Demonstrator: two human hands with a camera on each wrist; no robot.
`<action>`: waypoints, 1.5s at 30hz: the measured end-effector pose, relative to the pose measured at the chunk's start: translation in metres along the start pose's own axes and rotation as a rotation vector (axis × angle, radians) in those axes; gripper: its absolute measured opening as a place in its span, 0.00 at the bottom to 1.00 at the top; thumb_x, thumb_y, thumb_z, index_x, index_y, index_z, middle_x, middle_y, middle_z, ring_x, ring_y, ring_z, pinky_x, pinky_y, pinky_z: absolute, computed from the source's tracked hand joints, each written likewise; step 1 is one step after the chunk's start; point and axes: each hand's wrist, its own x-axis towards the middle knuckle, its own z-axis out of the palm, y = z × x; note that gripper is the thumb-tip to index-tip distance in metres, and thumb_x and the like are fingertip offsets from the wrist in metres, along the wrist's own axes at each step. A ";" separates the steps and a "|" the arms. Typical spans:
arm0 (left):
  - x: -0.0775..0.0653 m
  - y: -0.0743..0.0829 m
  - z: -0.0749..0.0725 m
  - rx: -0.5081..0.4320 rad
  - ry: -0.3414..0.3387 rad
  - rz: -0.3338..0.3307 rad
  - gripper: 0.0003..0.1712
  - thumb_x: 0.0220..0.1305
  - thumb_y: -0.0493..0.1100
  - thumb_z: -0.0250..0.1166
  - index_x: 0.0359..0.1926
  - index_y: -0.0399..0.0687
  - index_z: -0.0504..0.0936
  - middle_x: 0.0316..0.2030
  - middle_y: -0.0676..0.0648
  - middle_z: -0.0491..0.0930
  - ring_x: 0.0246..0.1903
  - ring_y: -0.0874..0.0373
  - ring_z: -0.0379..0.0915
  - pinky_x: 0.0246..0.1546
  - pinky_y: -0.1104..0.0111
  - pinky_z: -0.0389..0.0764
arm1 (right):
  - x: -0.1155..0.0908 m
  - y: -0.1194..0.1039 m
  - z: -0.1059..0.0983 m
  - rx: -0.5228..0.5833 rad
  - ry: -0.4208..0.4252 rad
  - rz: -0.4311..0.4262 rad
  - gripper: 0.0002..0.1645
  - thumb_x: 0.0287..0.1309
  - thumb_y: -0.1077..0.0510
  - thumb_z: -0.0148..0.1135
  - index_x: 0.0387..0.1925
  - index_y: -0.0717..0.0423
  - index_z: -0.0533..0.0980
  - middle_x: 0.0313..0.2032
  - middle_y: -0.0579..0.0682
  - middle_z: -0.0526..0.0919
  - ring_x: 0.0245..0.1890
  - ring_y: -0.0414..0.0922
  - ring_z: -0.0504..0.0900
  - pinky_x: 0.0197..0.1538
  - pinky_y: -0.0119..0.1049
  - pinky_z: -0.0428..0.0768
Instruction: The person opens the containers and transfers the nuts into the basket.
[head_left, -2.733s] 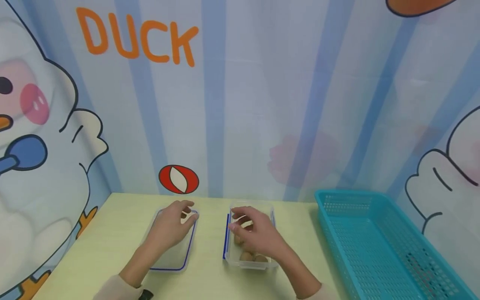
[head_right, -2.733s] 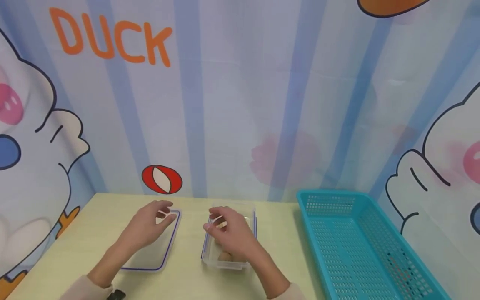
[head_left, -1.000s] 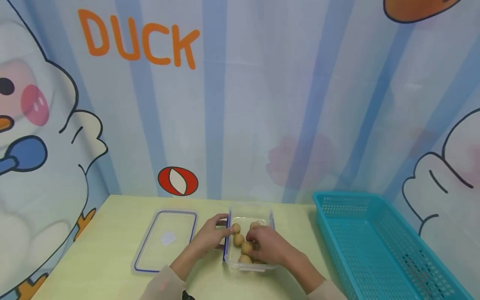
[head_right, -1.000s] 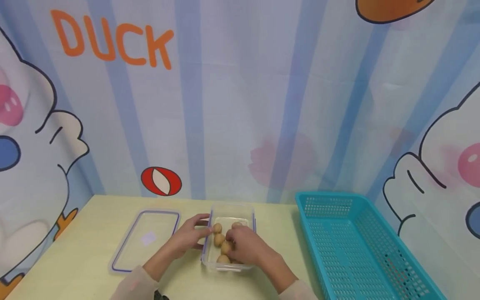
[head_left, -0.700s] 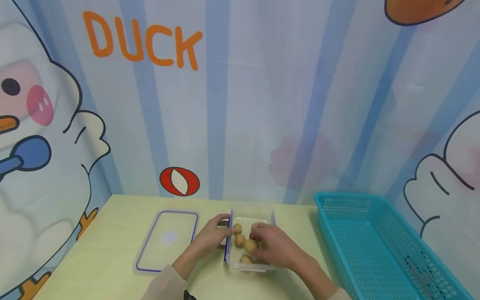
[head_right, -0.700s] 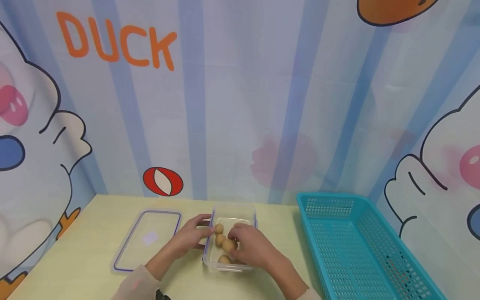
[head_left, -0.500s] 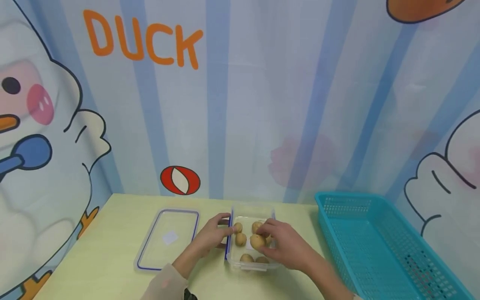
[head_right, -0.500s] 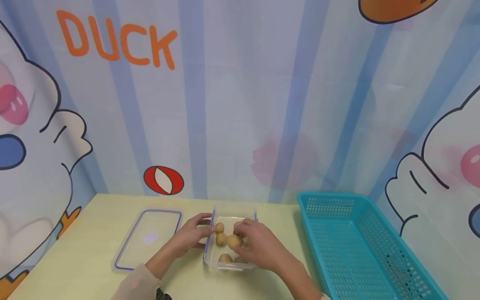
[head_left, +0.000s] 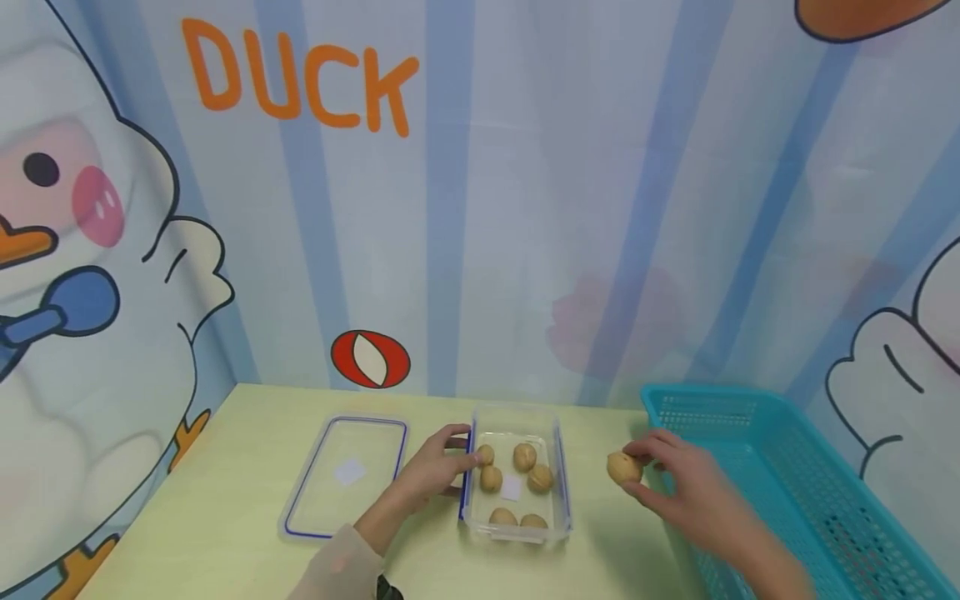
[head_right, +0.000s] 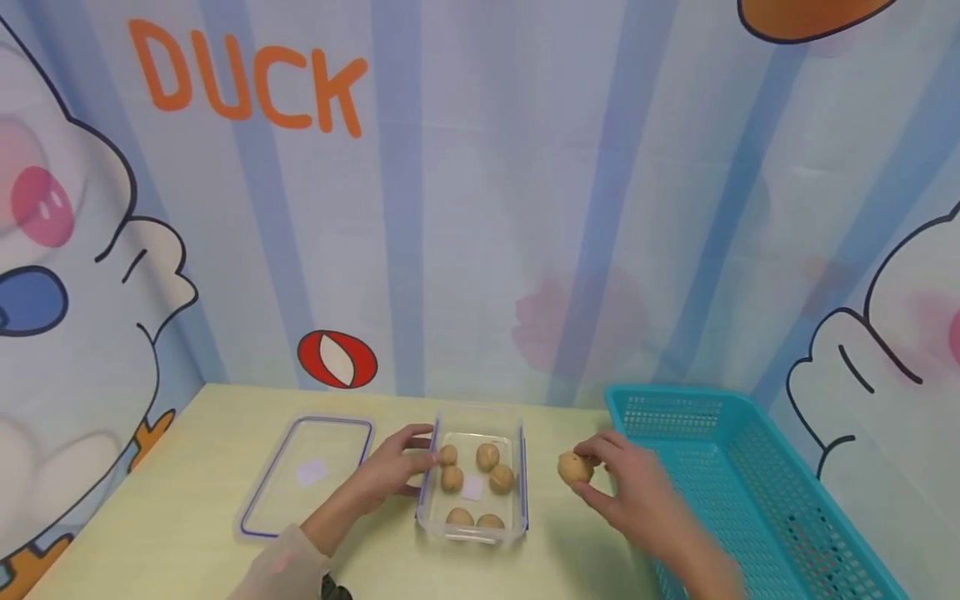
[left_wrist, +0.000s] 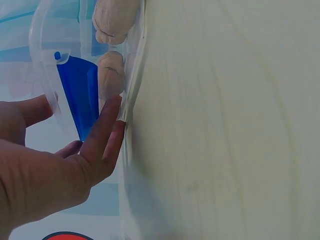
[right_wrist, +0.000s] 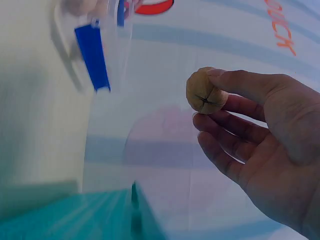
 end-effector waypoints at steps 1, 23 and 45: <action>0.000 0.000 0.000 -0.001 -0.001 0.004 0.36 0.76 0.38 0.65 0.78 0.34 0.62 0.71 0.26 0.64 0.62 0.30 0.75 0.47 0.46 0.88 | -0.004 0.005 -0.005 -0.003 -0.003 0.033 0.20 0.56 0.61 0.81 0.50 0.48 0.84 0.46 0.38 0.83 0.42 0.38 0.84 0.43 0.36 0.86; 0.000 -0.003 0.001 -0.003 0.002 -0.017 0.35 0.76 0.42 0.66 0.77 0.35 0.64 0.73 0.28 0.63 0.61 0.34 0.77 0.46 0.47 0.89 | -0.051 0.084 -0.032 -0.080 -0.223 0.434 0.22 0.64 0.53 0.75 0.54 0.61 0.80 0.47 0.53 0.82 0.41 0.47 0.84 0.42 0.45 0.86; -0.002 -0.002 -0.003 -0.002 -0.010 -0.006 0.37 0.76 0.42 0.67 0.77 0.33 0.63 0.73 0.28 0.64 0.63 0.32 0.75 0.46 0.48 0.89 | -0.035 0.081 -0.009 -0.023 -0.198 0.536 0.30 0.68 0.41 0.71 0.53 0.65 0.81 0.43 0.53 0.85 0.41 0.49 0.85 0.43 0.45 0.88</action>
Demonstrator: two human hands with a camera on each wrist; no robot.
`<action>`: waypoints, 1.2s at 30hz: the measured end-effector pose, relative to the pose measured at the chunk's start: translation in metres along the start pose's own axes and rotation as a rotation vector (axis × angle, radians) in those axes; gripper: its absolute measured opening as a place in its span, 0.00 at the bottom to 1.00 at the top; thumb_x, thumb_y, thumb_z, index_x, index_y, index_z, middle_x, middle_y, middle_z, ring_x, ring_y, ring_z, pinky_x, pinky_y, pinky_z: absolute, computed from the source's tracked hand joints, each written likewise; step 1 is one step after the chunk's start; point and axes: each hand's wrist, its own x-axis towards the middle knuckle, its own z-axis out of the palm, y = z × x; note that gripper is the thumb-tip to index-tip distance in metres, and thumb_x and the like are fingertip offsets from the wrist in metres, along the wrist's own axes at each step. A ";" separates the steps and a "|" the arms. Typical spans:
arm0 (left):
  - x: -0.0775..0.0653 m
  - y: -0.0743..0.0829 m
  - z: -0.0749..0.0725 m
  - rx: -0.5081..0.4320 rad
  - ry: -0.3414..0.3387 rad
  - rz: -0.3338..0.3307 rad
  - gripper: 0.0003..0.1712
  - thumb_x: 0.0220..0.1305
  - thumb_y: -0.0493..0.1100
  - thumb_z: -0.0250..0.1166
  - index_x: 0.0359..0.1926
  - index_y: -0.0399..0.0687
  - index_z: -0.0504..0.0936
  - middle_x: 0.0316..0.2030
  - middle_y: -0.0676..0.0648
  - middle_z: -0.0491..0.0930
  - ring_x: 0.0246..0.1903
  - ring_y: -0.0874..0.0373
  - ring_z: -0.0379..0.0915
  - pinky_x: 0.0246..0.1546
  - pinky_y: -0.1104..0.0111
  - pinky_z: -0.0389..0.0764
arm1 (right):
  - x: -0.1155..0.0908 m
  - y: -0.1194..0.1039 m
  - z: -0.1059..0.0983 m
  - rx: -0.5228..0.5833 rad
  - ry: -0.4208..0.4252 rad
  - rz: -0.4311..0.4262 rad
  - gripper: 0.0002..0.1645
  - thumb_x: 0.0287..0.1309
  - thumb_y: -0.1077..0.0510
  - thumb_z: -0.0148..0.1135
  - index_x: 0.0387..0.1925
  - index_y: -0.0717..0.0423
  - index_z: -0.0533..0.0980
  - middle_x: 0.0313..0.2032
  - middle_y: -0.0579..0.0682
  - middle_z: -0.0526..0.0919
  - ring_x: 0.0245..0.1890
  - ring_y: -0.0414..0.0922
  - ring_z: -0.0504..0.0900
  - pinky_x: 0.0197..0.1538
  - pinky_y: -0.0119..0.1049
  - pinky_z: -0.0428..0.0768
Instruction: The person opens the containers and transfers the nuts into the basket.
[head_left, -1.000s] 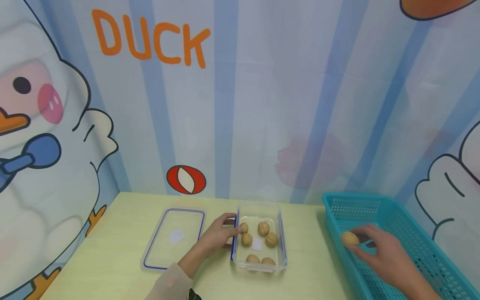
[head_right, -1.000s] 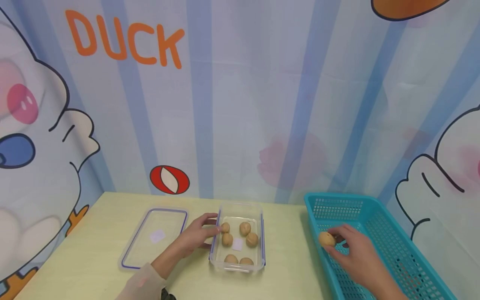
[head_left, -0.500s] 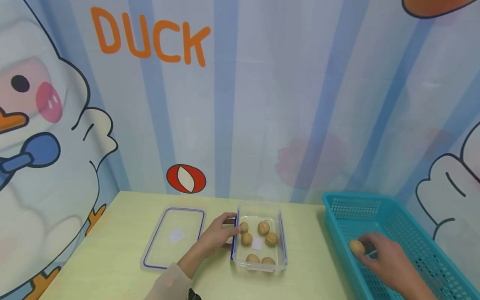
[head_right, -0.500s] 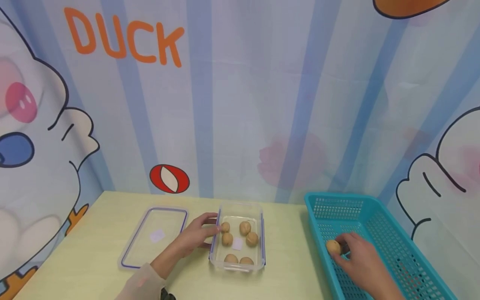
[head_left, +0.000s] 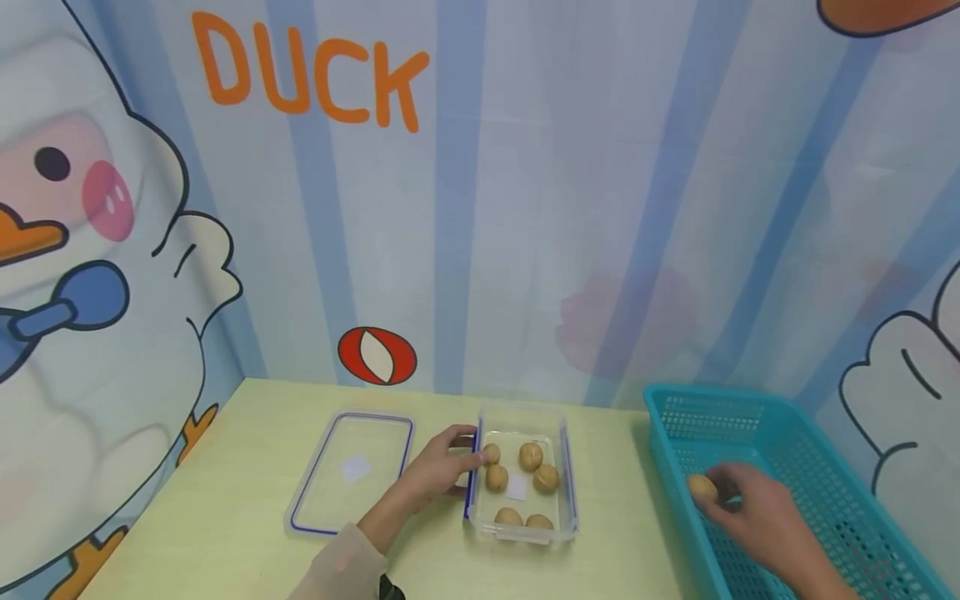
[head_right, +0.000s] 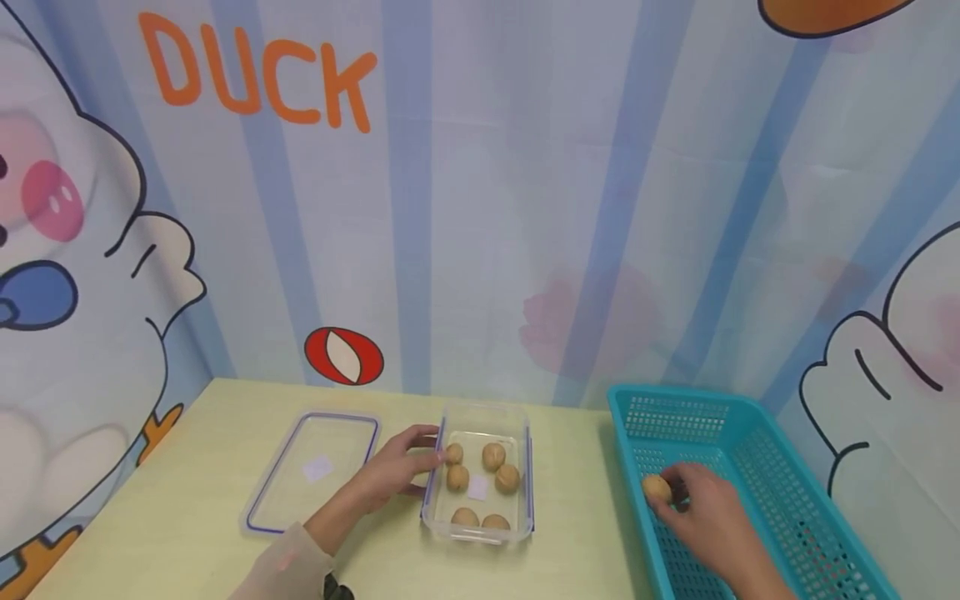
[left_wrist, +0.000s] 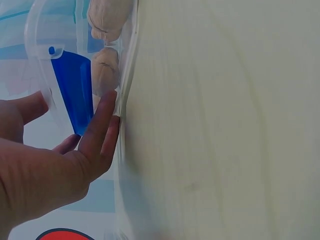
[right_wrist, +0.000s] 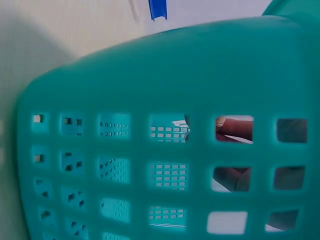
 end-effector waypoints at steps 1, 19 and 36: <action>0.000 0.000 0.000 -0.004 0.001 -0.003 0.37 0.76 0.42 0.67 0.77 0.34 0.63 0.73 0.28 0.64 0.63 0.32 0.75 0.46 0.48 0.89 | 0.000 0.000 0.000 0.003 0.005 -0.005 0.30 0.69 0.42 0.70 0.53 0.65 0.81 0.44 0.53 0.85 0.41 0.49 0.85 0.42 0.45 0.88; 0.002 -0.002 0.002 0.007 0.009 0.001 0.37 0.76 0.42 0.67 0.77 0.34 0.64 0.73 0.28 0.65 0.63 0.32 0.75 0.46 0.47 0.89 | -0.001 0.021 -0.002 -0.007 0.019 -0.046 0.29 0.68 0.45 0.72 0.57 0.63 0.80 0.47 0.54 0.85 0.45 0.52 0.85 0.46 0.50 0.87; 0.001 -0.004 0.001 0.004 0.001 0.014 0.38 0.76 0.43 0.66 0.79 0.37 0.62 0.74 0.28 0.64 0.63 0.32 0.75 0.46 0.46 0.89 | -0.007 -0.019 -0.001 0.008 0.168 -0.191 0.29 0.68 0.49 0.73 0.59 0.65 0.80 0.51 0.59 0.86 0.51 0.59 0.85 0.49 0.55 0.87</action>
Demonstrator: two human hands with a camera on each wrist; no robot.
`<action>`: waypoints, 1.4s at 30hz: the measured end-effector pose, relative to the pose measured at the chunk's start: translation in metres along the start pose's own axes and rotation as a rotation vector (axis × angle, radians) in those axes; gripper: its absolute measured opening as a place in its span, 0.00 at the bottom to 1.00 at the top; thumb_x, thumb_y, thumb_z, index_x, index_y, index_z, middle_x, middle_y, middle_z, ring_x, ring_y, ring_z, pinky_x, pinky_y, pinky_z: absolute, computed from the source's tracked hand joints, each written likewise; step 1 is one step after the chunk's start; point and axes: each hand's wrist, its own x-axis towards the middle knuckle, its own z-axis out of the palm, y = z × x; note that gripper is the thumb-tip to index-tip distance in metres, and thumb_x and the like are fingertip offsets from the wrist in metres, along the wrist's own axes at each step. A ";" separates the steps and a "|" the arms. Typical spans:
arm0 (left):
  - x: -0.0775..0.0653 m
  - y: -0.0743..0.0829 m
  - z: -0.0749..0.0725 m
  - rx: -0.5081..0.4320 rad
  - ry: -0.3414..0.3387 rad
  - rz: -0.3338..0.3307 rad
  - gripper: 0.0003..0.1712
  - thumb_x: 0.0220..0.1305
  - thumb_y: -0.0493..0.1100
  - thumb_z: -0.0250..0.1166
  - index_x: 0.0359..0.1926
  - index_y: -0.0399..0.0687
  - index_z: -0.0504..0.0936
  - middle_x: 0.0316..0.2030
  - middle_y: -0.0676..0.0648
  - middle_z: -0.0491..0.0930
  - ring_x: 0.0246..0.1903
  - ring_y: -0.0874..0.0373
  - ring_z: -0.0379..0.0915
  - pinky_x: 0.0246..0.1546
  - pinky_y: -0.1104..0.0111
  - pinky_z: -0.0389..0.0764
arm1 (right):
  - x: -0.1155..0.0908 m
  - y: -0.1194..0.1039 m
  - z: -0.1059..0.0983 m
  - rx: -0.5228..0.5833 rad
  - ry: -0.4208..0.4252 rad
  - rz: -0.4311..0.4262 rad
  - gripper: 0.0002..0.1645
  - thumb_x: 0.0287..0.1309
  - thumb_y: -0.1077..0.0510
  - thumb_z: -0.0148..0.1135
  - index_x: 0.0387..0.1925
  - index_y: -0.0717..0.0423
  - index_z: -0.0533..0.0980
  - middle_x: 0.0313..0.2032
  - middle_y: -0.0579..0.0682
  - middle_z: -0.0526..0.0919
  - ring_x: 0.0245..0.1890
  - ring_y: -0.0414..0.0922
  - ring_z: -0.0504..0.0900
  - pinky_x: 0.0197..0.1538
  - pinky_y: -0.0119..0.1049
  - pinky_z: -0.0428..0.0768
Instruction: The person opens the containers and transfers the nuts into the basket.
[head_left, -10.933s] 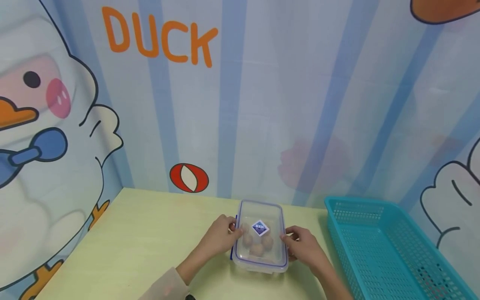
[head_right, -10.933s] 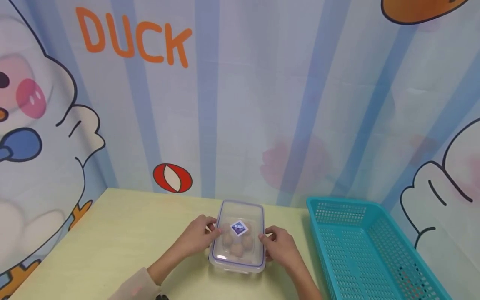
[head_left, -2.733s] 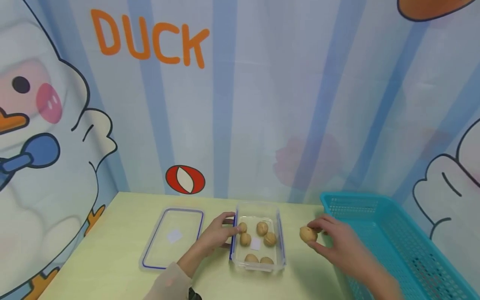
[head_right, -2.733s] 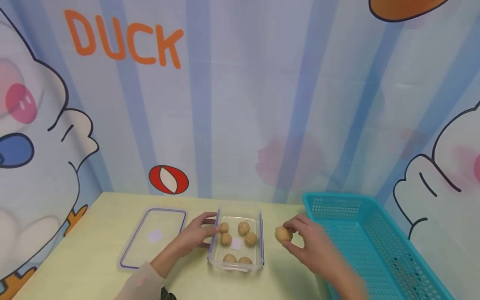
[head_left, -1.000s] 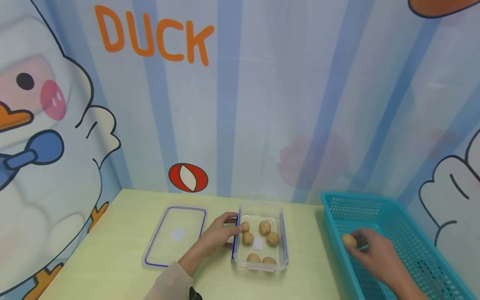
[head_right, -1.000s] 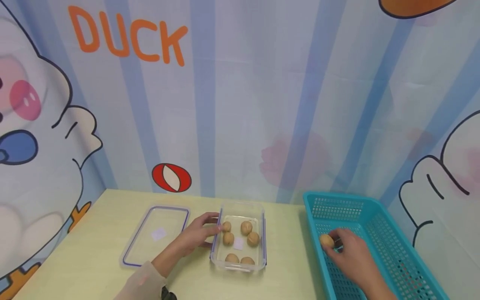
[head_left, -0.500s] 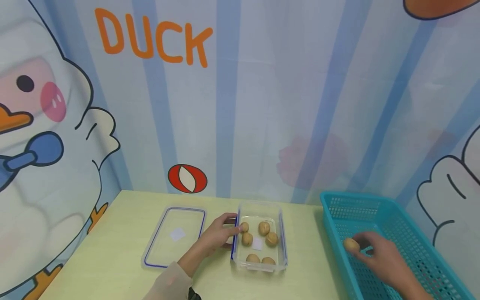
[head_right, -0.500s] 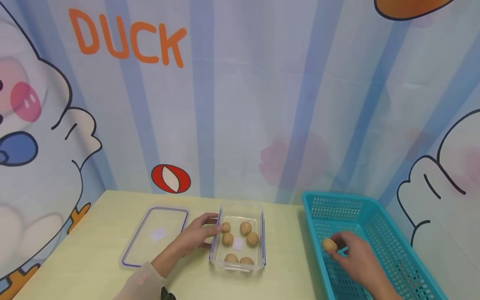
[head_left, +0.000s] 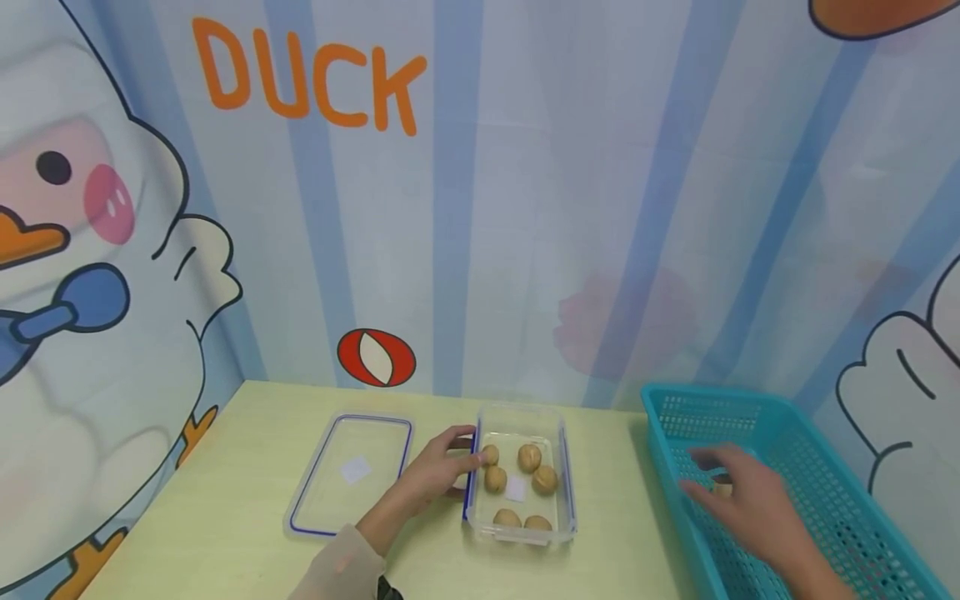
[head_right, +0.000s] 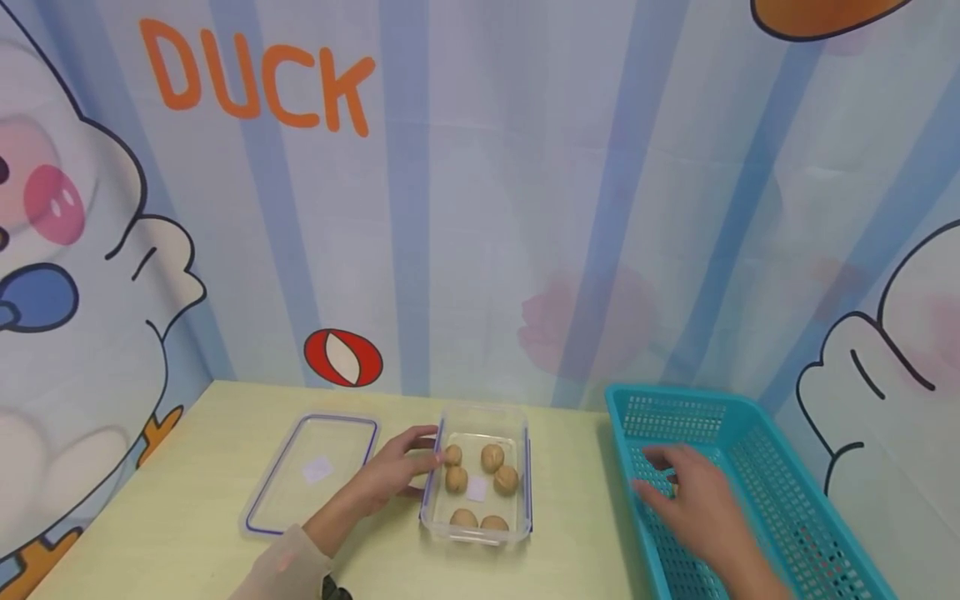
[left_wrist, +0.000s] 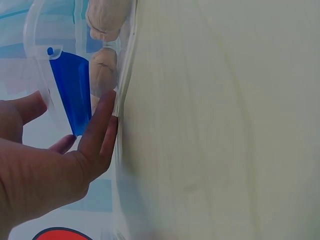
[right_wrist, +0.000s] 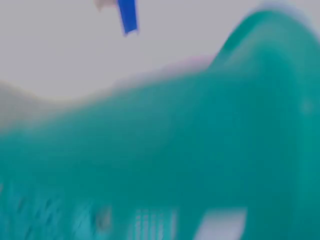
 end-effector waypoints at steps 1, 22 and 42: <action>0.000 0.000 0.000 -0.001 -0.001 0.002 0.38 0.76 0.43 0.67 0.79 0.38 0.62 0.74 0.28 0.64 0.63 0.32 0.75 0.46 0.46 0.89 | 0.002 -0.008 0.002 0.006 0.024 -0.040 0.27 0.67 0.50 0.74 0.59 0.63 0.81 0.50 0.57 0.86 0.50 0.58 0.85 0.49 0.54 0.87; 0.004 0.006 -0.004 0.056 0.026 -0.012 0.37 0.81 0.46 0.59 0.82 0.40 0.58 0.74 0.28 0.65 0.65 0.29 0.73 0.48 0.46 0.88 | 0.059 -0.133 0.113 0.304 -0.059 -0.281 0.20 0.61 0.61 0.78 0.53 0.57 0.83 0.47 0.46 0.84 0.49 0.51 0.84 0.53 0.49 0.87; 0.003 0.005 0.000 0.030 0.014 0.017 0.34 0.79 0.40 0.60 0.79 0.38 0.62 0.72 0.27 0.65 0.63 0.31 0.74 0.44 0.48 0.89 | 0.083 -0.135 0.179 0.162 -0.158 -0.313 0.17 0.58 0.62 0.77 0.48 0.63 0.84 0.44 0.54 0.84 0.45 0.52 0.83 0.49 0.48 0.84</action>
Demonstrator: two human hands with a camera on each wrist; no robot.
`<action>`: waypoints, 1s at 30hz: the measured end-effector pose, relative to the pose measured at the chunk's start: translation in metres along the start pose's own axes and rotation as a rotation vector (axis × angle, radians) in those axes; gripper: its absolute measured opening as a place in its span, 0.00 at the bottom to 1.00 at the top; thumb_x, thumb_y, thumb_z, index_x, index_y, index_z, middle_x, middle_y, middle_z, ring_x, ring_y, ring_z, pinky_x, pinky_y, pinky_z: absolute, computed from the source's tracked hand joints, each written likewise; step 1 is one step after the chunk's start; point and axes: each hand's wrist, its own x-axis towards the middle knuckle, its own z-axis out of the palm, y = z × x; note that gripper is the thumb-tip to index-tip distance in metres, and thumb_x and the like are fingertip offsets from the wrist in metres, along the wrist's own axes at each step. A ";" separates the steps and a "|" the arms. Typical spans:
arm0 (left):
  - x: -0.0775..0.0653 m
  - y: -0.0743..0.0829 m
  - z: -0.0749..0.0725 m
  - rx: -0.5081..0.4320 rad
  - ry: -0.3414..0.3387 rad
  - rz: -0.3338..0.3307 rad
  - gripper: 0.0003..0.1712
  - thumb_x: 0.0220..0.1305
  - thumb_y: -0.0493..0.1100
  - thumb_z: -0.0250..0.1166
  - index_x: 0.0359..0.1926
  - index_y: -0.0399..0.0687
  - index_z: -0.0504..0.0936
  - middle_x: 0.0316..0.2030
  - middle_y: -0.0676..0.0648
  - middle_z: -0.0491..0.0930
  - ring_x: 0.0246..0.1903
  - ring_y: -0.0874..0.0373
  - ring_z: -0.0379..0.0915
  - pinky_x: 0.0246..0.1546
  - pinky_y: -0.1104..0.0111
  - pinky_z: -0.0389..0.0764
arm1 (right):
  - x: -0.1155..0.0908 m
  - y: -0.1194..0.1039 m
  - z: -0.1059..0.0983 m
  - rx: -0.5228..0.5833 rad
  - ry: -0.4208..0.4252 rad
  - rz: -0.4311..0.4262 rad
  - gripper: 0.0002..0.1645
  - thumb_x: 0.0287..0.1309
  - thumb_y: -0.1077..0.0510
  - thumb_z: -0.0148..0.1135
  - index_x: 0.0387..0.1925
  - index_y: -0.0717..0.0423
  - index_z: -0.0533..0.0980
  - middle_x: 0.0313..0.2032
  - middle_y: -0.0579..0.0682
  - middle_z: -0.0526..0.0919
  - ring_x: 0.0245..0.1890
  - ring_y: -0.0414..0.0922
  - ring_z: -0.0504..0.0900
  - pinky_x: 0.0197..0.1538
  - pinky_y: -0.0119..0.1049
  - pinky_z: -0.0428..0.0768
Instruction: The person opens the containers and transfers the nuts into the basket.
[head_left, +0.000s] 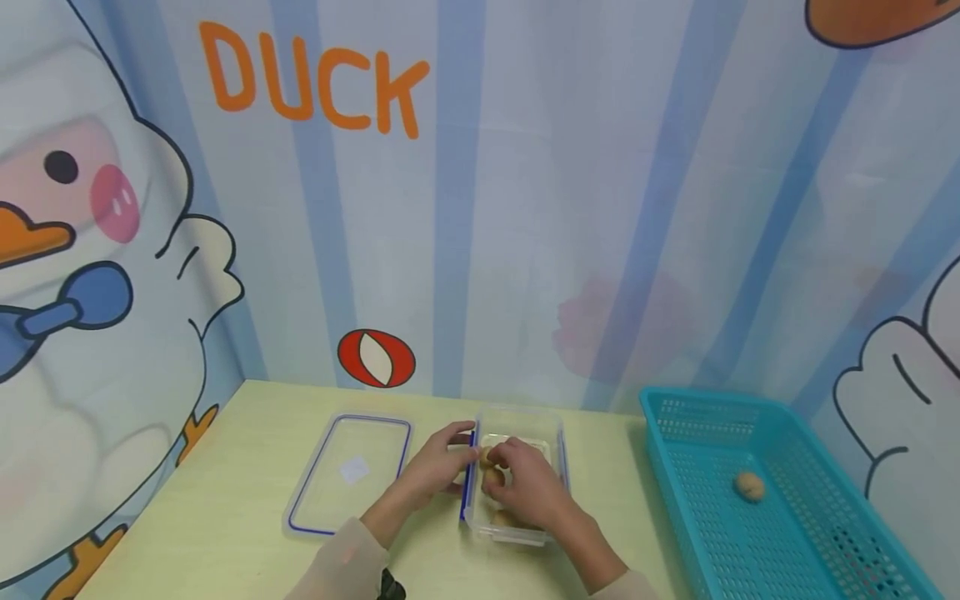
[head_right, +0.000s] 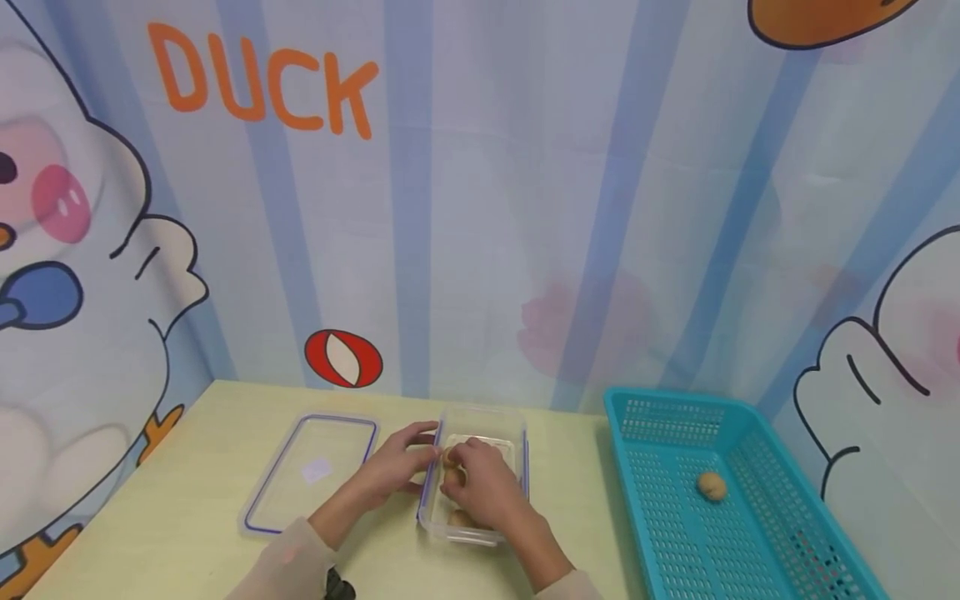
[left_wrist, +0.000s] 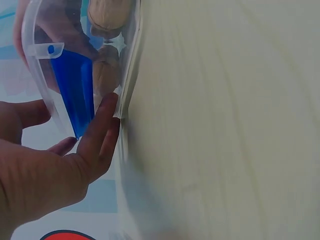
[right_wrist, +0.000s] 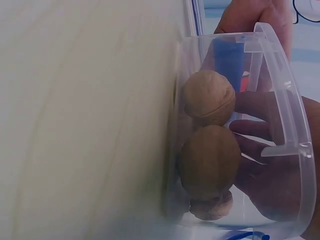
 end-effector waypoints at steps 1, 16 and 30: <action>0.000 0.000 0.000 0.004 0.003 0.000 0.33 0.79 0.40 0.60 0.79 0.38 0.62 0.72 0.27 0.65 0.63 0.31 0.74 0.44 0.47 0.89 | 0.000 0.000 0.001 -0.007 -0.001 -0.005 0.16 0.58 0.62 0.77 0.47 0.62 0.84 0.43 0.53 0.84 0.44 0.52 0.83 0.49 0.47 0.84; 0.001 0.005 0.002 0.001 -0.008 -0.024 0.33 0.79 0.39 0.60 0.79 0.36 0.62 0.73 0.27 0.65 0.64 0.29 0.73 0.45 0.44 0.88 | 0.001 0.001 0.002 -0.074 -0.015 -0.011 0.10 0.56 0.64 0.78 0.38 0.57 0.83 0.33 0.46 0.81 0.35 0.42 0.78 0.40 0.37 0.81; 0.006 0.000 -0.003 -0.033 -0.023 -0.045 0.35 0.78 0.40 0.62 0.79 0.36 0.62 0.74 0.27 0.64 0.67 0.29 0.70 0.50 0.44 0.87 | -0.005 -0.006 -0.014 -0.003 0.004 -0.012 0.10 0.57 0.63 0.77 0.38 0.55 0.83 0.36 0.46 0.82 0.38 0.44 0.84 0.43 0.36 0.85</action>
